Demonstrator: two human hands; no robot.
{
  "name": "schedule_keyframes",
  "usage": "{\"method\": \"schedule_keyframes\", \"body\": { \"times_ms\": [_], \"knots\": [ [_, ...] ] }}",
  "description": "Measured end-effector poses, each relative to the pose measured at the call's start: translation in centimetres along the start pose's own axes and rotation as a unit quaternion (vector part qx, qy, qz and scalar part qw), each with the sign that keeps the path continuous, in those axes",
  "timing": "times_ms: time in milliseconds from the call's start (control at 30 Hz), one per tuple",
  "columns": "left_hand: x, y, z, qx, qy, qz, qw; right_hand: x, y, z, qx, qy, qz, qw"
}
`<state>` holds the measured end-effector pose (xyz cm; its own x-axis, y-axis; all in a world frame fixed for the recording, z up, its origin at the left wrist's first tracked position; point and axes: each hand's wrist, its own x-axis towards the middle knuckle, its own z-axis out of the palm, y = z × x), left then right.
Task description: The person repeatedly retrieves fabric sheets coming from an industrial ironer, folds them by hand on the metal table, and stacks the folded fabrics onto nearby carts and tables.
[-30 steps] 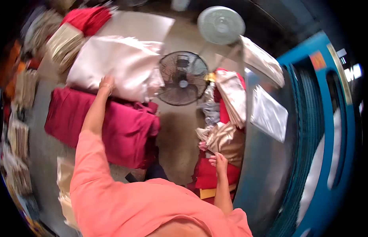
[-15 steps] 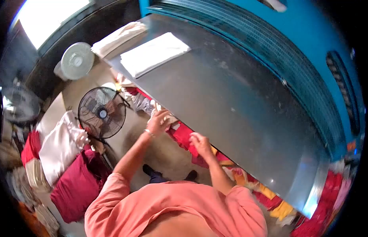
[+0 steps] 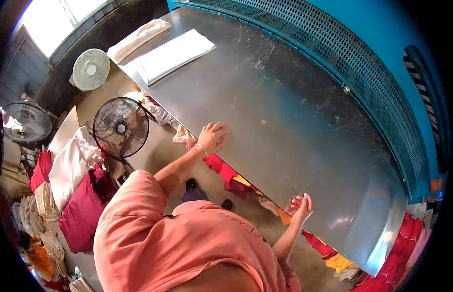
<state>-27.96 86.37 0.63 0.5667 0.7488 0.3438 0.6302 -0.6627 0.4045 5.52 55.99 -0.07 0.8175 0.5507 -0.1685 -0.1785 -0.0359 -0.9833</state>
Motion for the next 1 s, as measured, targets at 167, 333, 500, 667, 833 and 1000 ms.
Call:
{"method": "schedule_keyframes", "body": {
  "times_ms": [167, 333, 500, 667, 833, 1000],
  "knots": [
    [4.1, -11.1, -3.1, -0.033, 0.31, -0.174, 0.934, 0.6, -0.3, 0.7, -0.062, 0.013, 0.019, 0.998],
    [7.3, -28.2, -10.5, 0.089, 0.38, -0.382, 0.838, 1.1, -0.4, 0.7, -0.058, 0.066, 0.051, 0.995],
    [10.8, -46.5, -10.5, 0.162, 0.168, -0.615, 0.753, 1.5, 0.6, 5.0, -0.035, 0.188, 0.098, 0.977],
    [15.8, -43.9, -11.1, -0.161, 0.184, -0.595, 0.765, 0.0, -1.6, 18.7, -0.037, 0.094, 0.146, 0.984],
    [16.9, -44.3, -0.6, 0.052, 0.021, -0.285, 0.957, 0.0, -2.2, 33.5, -0.03, -0.062, 0.162, 0.984],
    [11.6, -23.6, -1.1, -0.238, -0.056, -0.146, 0.959, 0.4, -2.0, 40.1, 0.04, -0.139, 0.208, 0.967]
  ]
}}
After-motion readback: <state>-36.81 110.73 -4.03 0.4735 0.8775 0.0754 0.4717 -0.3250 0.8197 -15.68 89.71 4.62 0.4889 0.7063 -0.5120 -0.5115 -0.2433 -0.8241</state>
